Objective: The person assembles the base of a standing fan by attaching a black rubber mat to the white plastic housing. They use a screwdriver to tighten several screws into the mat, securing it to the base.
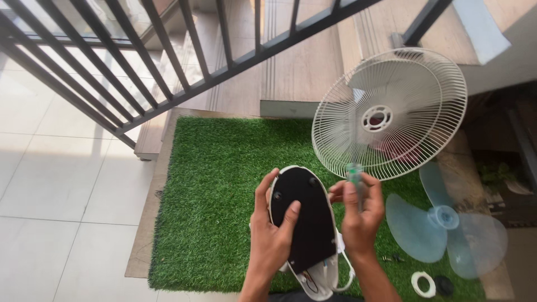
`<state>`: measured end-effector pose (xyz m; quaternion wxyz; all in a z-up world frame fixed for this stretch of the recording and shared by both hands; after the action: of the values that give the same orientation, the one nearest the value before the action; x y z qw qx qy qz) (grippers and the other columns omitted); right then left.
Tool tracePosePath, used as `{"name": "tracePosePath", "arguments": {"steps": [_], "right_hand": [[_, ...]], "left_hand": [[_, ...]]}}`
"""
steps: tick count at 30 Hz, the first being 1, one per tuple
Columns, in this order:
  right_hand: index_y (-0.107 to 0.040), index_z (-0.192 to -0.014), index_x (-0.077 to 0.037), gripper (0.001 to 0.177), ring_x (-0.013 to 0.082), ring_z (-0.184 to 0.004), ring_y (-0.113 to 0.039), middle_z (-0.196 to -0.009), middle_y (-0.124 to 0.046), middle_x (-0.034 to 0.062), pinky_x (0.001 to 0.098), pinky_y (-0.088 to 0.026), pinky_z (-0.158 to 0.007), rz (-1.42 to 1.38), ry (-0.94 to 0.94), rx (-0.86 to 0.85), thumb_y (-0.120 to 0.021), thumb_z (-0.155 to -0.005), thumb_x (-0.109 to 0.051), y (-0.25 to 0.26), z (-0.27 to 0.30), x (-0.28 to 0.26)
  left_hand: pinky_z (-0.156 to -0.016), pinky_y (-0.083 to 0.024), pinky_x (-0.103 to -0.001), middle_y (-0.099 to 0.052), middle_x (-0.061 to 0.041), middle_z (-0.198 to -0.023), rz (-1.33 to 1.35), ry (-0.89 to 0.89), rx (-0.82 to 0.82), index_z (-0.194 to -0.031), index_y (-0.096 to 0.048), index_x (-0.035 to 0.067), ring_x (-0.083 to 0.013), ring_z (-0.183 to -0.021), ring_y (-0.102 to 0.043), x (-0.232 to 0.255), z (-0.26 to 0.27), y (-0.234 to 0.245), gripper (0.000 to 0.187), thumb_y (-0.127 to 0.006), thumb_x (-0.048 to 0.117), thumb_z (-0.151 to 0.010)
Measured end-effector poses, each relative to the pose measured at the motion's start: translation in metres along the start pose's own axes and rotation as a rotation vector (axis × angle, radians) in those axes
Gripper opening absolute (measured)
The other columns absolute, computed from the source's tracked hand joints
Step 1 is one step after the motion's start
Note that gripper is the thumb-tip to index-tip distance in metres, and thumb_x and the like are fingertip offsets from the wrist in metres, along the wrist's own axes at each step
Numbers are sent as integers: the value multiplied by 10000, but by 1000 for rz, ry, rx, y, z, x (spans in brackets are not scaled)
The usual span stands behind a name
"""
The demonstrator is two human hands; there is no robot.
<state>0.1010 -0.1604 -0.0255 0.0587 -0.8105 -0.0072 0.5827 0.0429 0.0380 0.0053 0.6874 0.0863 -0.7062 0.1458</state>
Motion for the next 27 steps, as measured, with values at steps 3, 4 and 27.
{"name": "tracePosePath", "arguments": {"steps": [3, 4, 27], "right_hand": [[-547, -1241, 19, 271, 138, -601, -523, -854, -583, 112, 286, -456, -529, -181, -108, 66, -574, -1067, -186, 54, 2, 9], [-552, -1266, 25, 284, 139, -597, -504, -845, -571, 115, 279, -432, -526, -185, -132, 49, -567, -1050, -161, 75, 4, 9], [-719, -1189, -96, 245, 246, -704, -719, -867, -741, 110, 412, -559, -636, 1079, -848, -26, -689, -976, -215, 335, 157, 212]], "left_hand": [[-856, -617, -384, -747, -165, -1221, -78, 66, -2, -1534, -366, 188, -265, -1057, -784, -6, -3, 2, 647, -635, 168, -946], [-851, -617, -383, -747, -162, -1221, -106, 86, -5, -1535, -362, 199, -264, -1058, -785, -10, -2, 3, 640, -625, 181, -951], [-991, -582, -368, -515, -161, -1456, 144, -42, 147, -1659, -278, 57, -245, -1233, -608, -41, 42, -1, 582, -499, 295, -1175]]}}
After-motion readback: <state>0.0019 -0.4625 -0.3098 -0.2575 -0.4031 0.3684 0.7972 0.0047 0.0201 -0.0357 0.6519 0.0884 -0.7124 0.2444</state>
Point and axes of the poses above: each hand's wrist, its own z-axis away from the middle knuckle, its own y-axis out of the back of the hand, x = y × z, the point moved 9 cm from there along -z, towards the middle knuckle
